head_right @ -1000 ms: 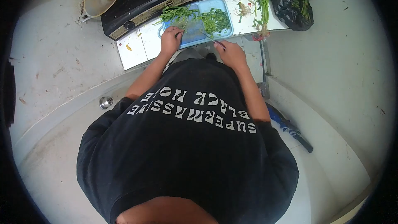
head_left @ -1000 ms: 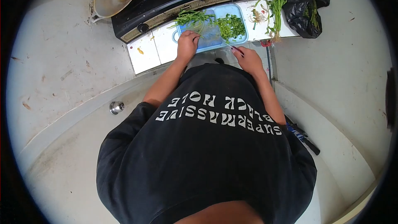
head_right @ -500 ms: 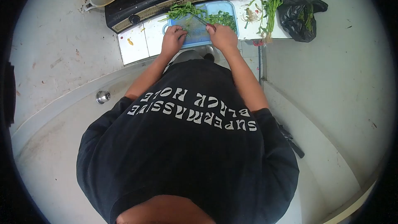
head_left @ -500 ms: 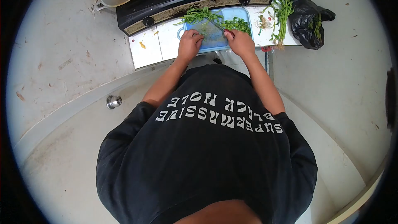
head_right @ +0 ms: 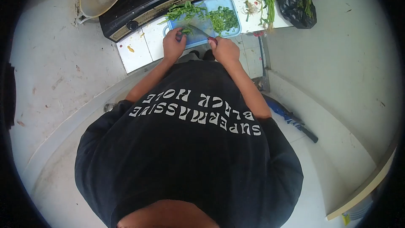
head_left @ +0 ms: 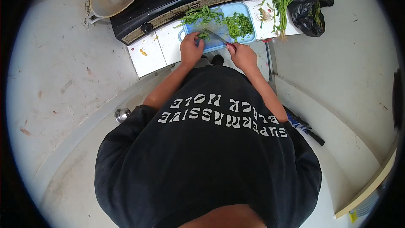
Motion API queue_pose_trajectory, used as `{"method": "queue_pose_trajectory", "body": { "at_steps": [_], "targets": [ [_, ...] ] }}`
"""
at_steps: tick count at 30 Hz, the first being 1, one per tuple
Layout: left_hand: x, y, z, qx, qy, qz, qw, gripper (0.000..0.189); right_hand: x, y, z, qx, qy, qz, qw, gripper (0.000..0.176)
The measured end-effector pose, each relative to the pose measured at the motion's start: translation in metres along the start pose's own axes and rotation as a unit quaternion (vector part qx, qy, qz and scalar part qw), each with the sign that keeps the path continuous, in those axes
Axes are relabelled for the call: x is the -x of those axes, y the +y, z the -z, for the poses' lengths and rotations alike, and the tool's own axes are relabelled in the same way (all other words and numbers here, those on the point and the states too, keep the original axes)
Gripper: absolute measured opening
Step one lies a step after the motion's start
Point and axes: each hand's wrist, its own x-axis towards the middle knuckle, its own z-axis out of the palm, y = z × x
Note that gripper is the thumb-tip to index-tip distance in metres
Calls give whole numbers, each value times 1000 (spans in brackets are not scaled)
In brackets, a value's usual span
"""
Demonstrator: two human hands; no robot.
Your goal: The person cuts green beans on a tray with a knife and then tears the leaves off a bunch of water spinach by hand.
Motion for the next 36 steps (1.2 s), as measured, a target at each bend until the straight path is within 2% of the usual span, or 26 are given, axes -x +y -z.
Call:
{"method": "queue_pose_trajectory", "body": {
  "at_steps": [4,8,13,14,16,23,26,28,32,34,36],
  "targets": [
    [-6,-5,-5,40,-6,60,997,36,14,-10,-14,-18,-9,-11,1000,41],
    [-18,-3,-10,41,-19,40,998,35,23,-10,-22,-114,-29,-82,990,43],
    [-30,6,-17,-70,-46,-69,994,32,38,2,-30,-179,13,-133,975,44],
    [-33,4,-19,-70,-54,-72,993,32,41,4,-31,-205,31,-140,968,44],
    [-39,-4,-24,-67,-55,-131,988,25,48,8,-31,-232,41,-162,958,44],
    [-54,0,-27,-35,-107,-142,983,17,74,19,-33,-296,103,-221,924,44],
    [-61,11,-37,-31,-151,-204,967,16,79,14,-33,-299,117,-235,917,44],
    [-67,20,-48,-41,-161,-150,975,17,82,10,-34,-297,124,-237,917,44],
    [-79,13,-58,3,-160,-206,965,17,77,0,-36,-296,130,-229,918,45],
    [-78,10,-58,-3,-146,-262,954,17,76,-5,-35,-294,126,-229,919,44],
    [-76,10,-59,4,-142,-263,954,16,72,-6,-38,-288,131,-225,922,44]
  ]
}}
